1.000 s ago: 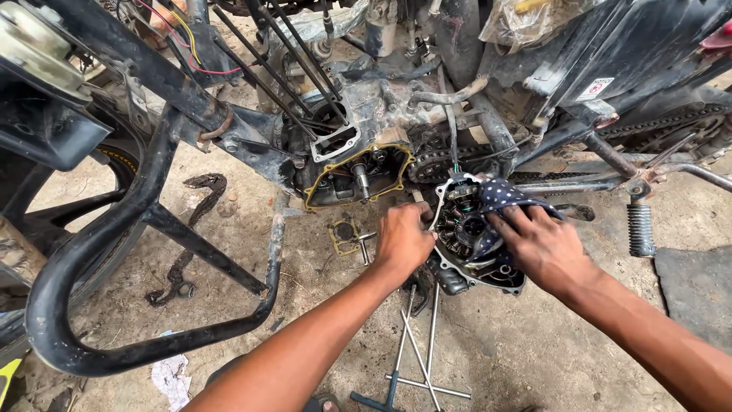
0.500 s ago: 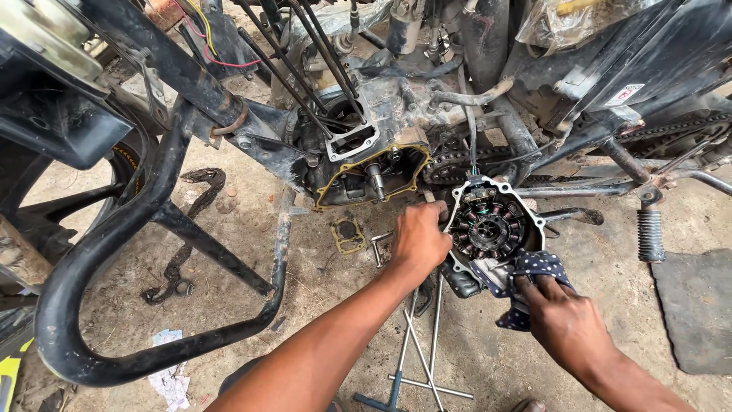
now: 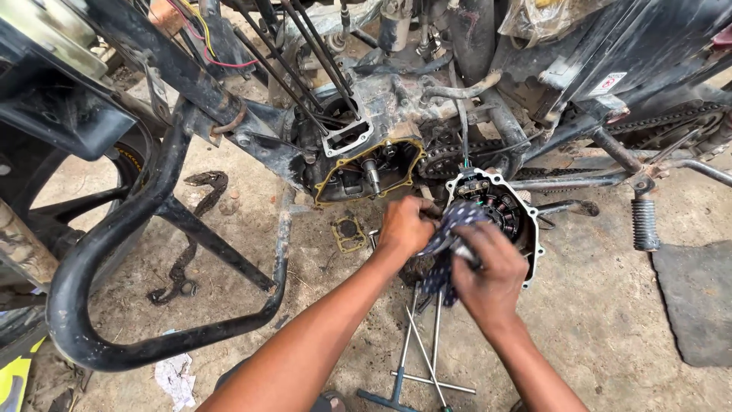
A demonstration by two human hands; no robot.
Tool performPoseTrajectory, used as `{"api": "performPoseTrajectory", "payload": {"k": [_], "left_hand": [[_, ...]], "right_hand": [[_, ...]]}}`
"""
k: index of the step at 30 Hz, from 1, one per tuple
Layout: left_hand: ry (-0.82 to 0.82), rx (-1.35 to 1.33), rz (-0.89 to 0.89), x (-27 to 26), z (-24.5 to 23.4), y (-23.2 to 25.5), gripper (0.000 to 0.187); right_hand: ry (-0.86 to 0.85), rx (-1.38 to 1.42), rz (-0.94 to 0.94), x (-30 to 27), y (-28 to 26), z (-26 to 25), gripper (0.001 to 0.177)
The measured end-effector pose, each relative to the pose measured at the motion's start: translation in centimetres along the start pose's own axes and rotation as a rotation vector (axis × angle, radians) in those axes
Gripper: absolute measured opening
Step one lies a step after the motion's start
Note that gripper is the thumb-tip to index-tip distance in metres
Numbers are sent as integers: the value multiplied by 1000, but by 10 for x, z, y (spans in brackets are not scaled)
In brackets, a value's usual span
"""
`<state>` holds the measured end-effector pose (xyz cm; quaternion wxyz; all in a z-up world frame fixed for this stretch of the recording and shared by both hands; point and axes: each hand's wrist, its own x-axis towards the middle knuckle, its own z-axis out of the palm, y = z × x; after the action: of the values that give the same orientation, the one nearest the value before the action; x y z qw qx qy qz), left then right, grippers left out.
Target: Cleaning and inspecting internal components of a dismantled motorcycle engine using a cloth and a screwdriver.
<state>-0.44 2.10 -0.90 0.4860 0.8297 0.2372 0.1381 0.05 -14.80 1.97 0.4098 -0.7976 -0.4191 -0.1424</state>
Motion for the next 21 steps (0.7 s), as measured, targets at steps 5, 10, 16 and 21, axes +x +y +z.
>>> {"api": "performPoseTrajectory", "payload": {"k": [5,10,16,21], "left_hand": [[-21,36,-18,-6,-8,7,32],[3,70,63,-3,-3,-1,33],[-37,39,49,-7,-5,4,34],[12,119,102,-32,-12,28,27]], "right_hand": [[128,-316,-181,49,-11,3,49],[75,-159,-81,6,13,27,50],[-245,-213,89,-28,22,2,45],[-302,-148,236,-37,9,-24,43]]}}
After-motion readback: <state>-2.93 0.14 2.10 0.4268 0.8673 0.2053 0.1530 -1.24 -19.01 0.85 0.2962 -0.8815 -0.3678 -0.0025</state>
